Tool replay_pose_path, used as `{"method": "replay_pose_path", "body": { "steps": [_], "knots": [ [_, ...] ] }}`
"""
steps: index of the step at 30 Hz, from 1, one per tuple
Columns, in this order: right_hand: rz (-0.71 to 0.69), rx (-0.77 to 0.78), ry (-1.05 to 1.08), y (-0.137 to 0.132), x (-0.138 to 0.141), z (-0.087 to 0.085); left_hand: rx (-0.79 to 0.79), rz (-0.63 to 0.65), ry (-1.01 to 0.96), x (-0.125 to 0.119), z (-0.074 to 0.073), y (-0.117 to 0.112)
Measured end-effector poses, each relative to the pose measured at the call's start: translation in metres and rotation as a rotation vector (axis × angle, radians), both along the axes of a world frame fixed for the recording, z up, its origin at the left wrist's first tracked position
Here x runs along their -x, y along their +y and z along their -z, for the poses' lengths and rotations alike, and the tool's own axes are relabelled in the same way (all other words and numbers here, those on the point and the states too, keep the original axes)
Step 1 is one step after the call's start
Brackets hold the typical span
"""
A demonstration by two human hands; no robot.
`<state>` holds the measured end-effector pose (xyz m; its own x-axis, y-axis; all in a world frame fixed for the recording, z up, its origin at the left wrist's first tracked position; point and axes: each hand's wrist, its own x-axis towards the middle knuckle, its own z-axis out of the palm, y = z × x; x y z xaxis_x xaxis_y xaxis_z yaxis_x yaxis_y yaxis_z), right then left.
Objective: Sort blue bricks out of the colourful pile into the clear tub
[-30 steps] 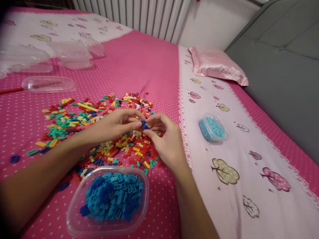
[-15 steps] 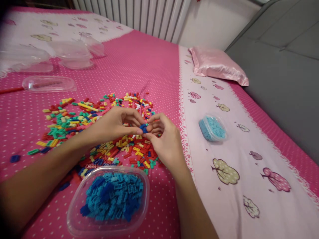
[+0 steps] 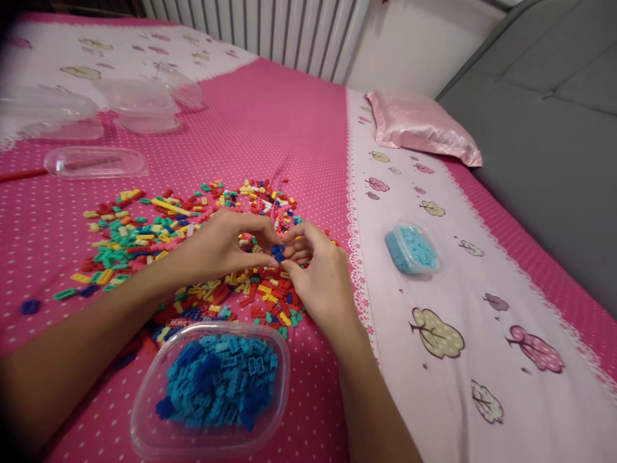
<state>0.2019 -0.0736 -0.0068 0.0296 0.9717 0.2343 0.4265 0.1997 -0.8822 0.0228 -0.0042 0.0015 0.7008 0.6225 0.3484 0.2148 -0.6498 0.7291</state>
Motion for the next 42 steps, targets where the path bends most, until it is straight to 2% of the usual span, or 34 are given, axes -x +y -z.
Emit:
{"method": "replay_pose_path", "body": {
  "steps": [11,15,22,27,31,42],
  "knots": [
    [-0.010,0.006,-0.005,-0.0002,0.0009,0.0009,-0.012,0.015,0.022,0.0021,-0.0031,-0.0003],
    [0.004,-0.002,0.006,0.0000,0.0010,0.0012,0.020,-0.017,0.012,0.0014,-0.0019,-0.0001],
    [0.013,0.006,0.027,0.0019,0.0004,0.0008,0.111,0.032,-0.047,0.0008,0.0039,0.0040],
    [-0.023,-0.025,0.019,0.0029,0.0004,0.0012,0.102,-0.086,-0.047,-0.0009,0.0017,0.0027],
    [0.010,-0.061,0.066,0.0022,0.0012,0.0005,0.111,-0.144,-0.057,-0.0017,-0.0002,0.0012],
    [0.033,-0.068,0.088,0.0019,0.0006,0.0007,0.165,-0.114,-0.044,-0.0023,-0.0041,-0.0016]
  ]
}}
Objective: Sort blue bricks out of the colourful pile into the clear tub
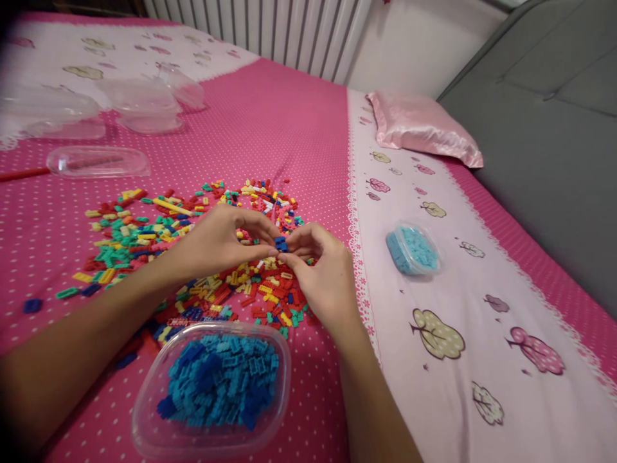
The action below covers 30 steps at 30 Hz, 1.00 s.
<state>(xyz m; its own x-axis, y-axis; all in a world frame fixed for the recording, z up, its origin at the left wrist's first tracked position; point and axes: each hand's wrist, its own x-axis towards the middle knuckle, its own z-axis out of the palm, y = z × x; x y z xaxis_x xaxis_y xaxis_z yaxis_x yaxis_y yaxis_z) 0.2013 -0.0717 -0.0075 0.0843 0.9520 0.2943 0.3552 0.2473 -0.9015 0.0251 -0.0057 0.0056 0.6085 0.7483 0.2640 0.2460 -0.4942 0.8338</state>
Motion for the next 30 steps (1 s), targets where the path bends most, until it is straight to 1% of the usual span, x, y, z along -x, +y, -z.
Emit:
{"method": "replay_pose_path", "body": {
  "steps": [4,7,12,19,22,25,27,30],
  "knots": [
    [0.024,-0.015,0.012,-0.0027,0.0008,0.0004,0.025,-0.068,0.021,-0.0025,-0.0019,-0.0043],
    [0.056,-0.016,-0.019,-0.0039,0.0017,-0.0006,0.034,-0.107,0.031,-0.0051,-0.0014,-0.0066],
    [0.096,-0.037,-0.045,-0.0029,0.0019,-0.0025,0.039,-0.132,0.024,-0.0092,0.0017,-0.0085],
    [0.086,0.020,-0.001,-0.0014,0.0039,-0.0010,-0.005,-0.155,0.035,-0.0097,0.0047,-0.0079],
    [0.073,0.000,-0.024,-0.0013,0.0039,-0.0015,-0.004,-0.132,0.017,-0.0083,0.0055,-0.0060],
    [0.062,-0.033,-0.100,-0.0011,0.0005,-0.0019,0.026,-0.054,0.000,-0.0058,0.0054,-0.0036],
    [0.057,-0.055,-0.162,-0.0007,-0.0027,-0.0013,0.035,-0.017,0.024,-0.0041,0.0050,-0.0026],
    [0.045,-0.083,-0.246,-0.0001,-0.0051,-0.0002,0.007,-0.001,0.054,-0.0030,0.0044,-0.0028]
  ]
}}
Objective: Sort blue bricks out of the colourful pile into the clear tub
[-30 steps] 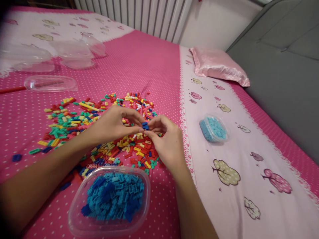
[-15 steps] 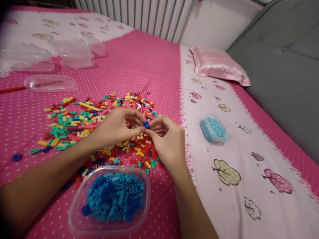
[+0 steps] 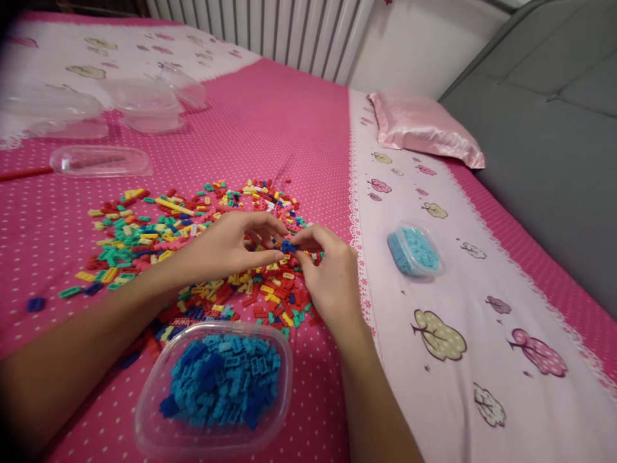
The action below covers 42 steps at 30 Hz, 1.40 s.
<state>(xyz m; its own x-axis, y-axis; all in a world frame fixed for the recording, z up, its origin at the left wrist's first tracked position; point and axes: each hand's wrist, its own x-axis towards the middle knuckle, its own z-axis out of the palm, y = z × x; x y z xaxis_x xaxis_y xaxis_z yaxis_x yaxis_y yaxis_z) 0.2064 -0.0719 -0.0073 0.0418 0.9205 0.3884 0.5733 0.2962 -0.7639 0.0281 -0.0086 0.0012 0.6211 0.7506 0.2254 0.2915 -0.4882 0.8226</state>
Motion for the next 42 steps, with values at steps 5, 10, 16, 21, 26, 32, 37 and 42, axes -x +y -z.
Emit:
{"method": "replay_pose_path", "body": {
  "steps": [5,10,16,21,26,32,37,42],
  "knots": [
    [-0.051,-0.014,-0.085,-0.001,0.004,-0.001,-0.094,-0.011,0.038,-0.001,0.001,-0.001],
    [0.012,0.060,-0.071,-0.001,-0.011,0.000,-0.178,-0.112,0.120,0.001,0.003,0.001],
    [-0.003,0.329,-0.296,0.001,-0.032,0.008,-0.241,-0.155,0.158,0.002,0.005,0.001],
    [-0.159,0.359,-0.332,-0.003,-0.034,0.003,-0.248,-0.147,0.187,0.003,0.005,0.001],
    [-0.285,0.416,-0.442,-0.015,-0.056,-0.006,-0.262,-0.137,0.199,0.003,0.004,0.002],
    [-0.313,0.399,-0.555,-0.015,-0.056,0.002,-0.293,-0.080,0.134,0.001,0.003,-0.001],
    [-0.260,0.363,-0.515,-0.012,-0.043,-0.002,-0.258,0.003,0.122,0.001,0.002,-0.002],
    [-0.150,0.318,-0.269,-0.009,-0.028,-0.011,-0.242,0.054,0.096,0.001,0.002,-0.001]
  ]
}}
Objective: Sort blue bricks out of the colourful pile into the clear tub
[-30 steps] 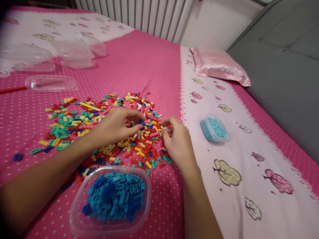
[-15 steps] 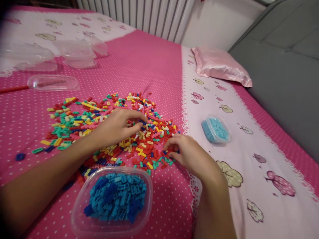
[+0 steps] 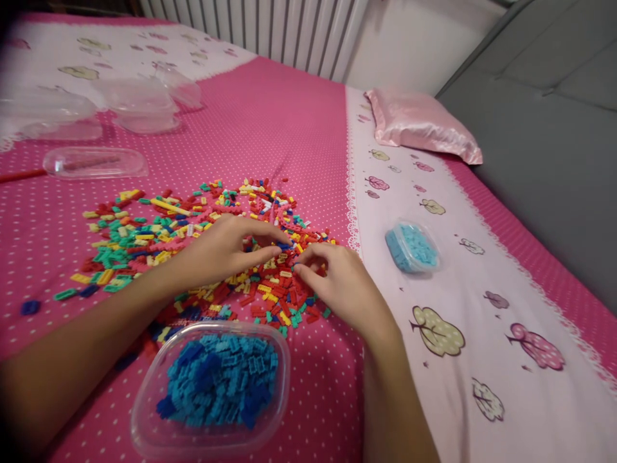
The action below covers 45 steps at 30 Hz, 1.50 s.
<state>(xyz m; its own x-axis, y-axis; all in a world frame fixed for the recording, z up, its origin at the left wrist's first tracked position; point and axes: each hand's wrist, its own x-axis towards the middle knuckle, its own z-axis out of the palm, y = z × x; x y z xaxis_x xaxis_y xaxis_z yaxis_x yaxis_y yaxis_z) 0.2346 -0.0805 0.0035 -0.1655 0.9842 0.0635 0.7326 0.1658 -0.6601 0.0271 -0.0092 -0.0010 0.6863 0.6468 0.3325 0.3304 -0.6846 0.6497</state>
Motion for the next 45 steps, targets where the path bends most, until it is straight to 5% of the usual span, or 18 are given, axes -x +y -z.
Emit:
{"method": "replay_pose_path", "body": {
  "steps": [13,45],
  "knots": [
    [0.041,0.037,0.356,0.006,0.017,0.002,0.393,0.069,-0.215,0.000,0.003,0.005],
    [-0.039,0.192,0.456,0.008,0.013,0.001,0.413,0.076,-0.227,0.001,0.001,0.005]
  ]
}}
